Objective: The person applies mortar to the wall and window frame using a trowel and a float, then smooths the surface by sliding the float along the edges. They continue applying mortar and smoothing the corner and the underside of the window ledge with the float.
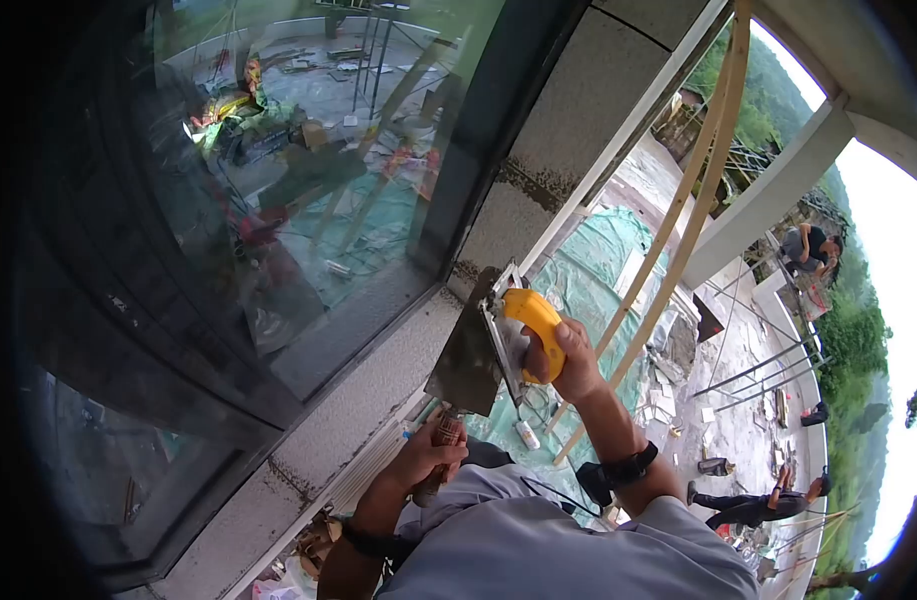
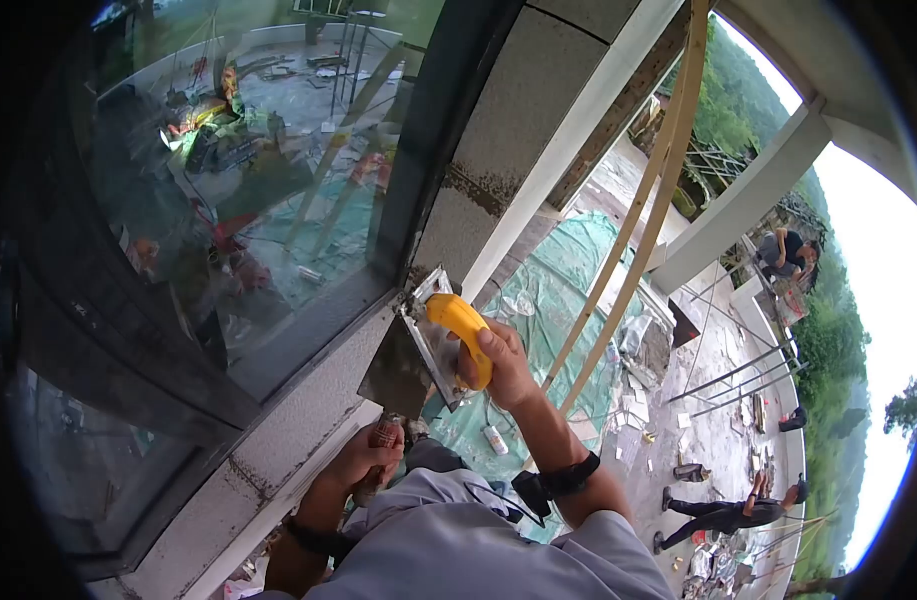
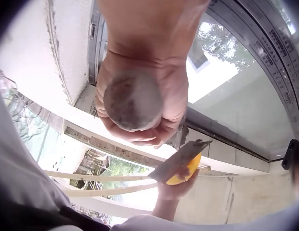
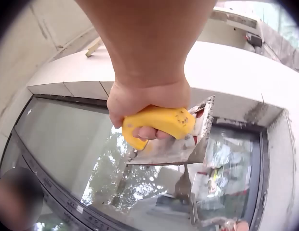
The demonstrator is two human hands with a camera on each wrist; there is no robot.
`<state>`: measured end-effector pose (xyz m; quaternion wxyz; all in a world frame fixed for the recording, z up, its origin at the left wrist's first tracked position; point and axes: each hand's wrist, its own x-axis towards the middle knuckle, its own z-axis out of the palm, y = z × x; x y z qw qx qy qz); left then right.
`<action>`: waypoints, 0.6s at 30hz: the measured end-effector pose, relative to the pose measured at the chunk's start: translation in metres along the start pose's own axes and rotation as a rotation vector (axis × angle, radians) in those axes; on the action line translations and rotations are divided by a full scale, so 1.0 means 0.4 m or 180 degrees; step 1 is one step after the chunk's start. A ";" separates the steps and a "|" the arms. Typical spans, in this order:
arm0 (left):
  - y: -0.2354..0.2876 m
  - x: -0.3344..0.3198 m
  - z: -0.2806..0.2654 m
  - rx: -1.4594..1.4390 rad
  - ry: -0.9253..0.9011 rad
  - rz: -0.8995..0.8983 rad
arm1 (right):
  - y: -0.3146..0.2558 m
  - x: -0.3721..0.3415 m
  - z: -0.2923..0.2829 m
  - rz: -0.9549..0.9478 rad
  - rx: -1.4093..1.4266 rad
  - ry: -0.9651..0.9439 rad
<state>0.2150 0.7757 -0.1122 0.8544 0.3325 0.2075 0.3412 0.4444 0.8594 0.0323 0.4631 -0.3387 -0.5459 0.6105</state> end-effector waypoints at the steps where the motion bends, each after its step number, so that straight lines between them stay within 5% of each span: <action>1: 0.003 0.003 0.003 -0.0017 0.0005 0.0046 | 0.019 -0.007 0.002 0.0064 0.0105 0.0185; 7: 0.051 -0.007 -0.037 -0.0370 0.0098 0.0323 | 0.063 -0.048 -0.083 0.0632 -0.0459 0.0077; 9: 0.068 -0.023 -0.055 -0.0218 0.0425 0.0453 | 0.023 -0.027 -0.097 0.0620 -0.1794 0.0380; 13: 0.064 -0.036 -0.057 0.0032 0.0657 0.0402 | -0.019 0.095 -0.102 -0.0590 -0.3926 0.0251; 18: 0.040 -0.045 -0.053 0.0368 0.0633 0.0395 | -0.077 0.294 -0.041 0.0519 -0.4967 0.0443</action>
